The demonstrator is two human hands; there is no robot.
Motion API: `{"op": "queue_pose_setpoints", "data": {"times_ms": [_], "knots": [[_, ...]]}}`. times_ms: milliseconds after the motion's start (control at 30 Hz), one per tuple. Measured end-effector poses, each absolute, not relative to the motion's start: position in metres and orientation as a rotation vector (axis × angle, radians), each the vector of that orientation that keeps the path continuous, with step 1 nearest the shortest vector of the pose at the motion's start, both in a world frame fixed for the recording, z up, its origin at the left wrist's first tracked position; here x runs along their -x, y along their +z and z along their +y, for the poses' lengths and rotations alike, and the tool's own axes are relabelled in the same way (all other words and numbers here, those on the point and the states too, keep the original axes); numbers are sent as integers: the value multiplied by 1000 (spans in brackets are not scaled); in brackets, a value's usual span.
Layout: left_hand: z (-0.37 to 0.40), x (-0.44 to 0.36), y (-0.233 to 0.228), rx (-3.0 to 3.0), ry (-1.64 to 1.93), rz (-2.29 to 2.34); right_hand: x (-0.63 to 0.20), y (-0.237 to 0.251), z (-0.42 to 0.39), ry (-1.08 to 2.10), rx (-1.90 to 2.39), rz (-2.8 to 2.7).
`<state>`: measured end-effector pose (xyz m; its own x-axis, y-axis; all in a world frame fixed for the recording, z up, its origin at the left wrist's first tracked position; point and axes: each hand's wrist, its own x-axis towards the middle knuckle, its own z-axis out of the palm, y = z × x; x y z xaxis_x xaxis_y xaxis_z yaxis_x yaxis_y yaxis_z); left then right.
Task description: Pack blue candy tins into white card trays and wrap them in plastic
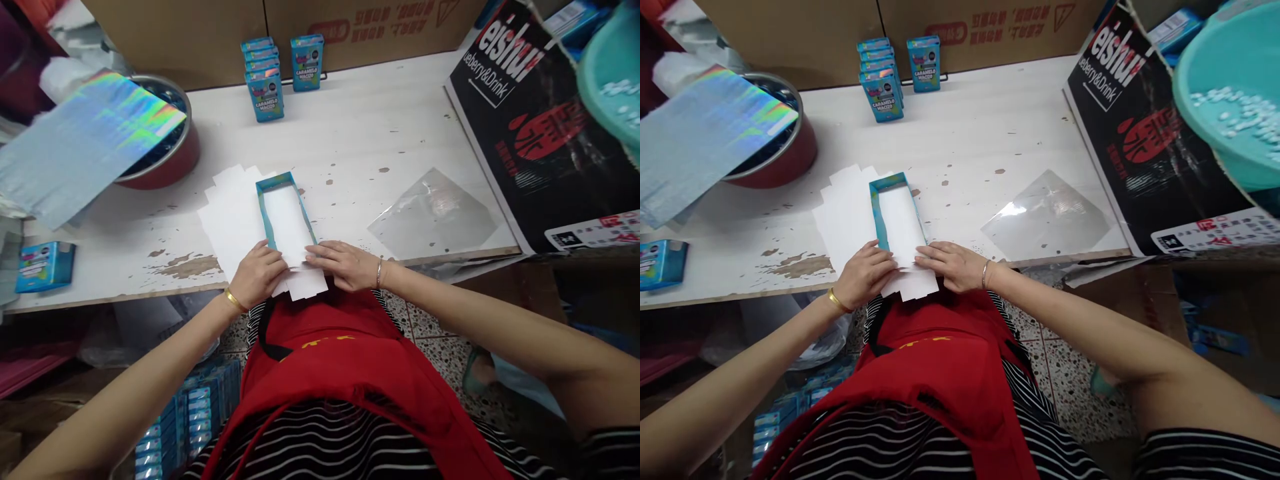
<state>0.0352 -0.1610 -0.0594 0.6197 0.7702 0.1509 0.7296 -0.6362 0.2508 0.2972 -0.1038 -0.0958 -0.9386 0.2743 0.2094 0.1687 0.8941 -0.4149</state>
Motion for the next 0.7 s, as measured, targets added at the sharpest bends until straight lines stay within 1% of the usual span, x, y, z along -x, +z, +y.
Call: {"op": "queue_pose_setpoints", "data": {"times_ms": [100,167,300,367,433,500,567,700], "knots": [[-160,-46,-59,-2620,382,1299,-302,-95,-108,651,351,-2854],[-160,-50,-61,-2538,450,1330,-299,-100,-114,634,427,-2827],[-167,-50,-65,-2215,757,1367,-284,-112,-124,580,554,-2596],[-173,-50,-66,-1961,964,1355,-274,-112,-125,631,579,-2453],[-179,-53,-69,-1588,1178,1380,-265,-106,-125,727,652,-2304],[-184,-58,-73,-1224,1303,1399,-256,-98,-123,825,748,-2169],[-188,-64,-79,-1076,1291,1385,-250,-90,-123,897,807,-2095],[-189,-75,-90,-1055,1203,1414,-240,-85,-124,923,930,-2060]]}}
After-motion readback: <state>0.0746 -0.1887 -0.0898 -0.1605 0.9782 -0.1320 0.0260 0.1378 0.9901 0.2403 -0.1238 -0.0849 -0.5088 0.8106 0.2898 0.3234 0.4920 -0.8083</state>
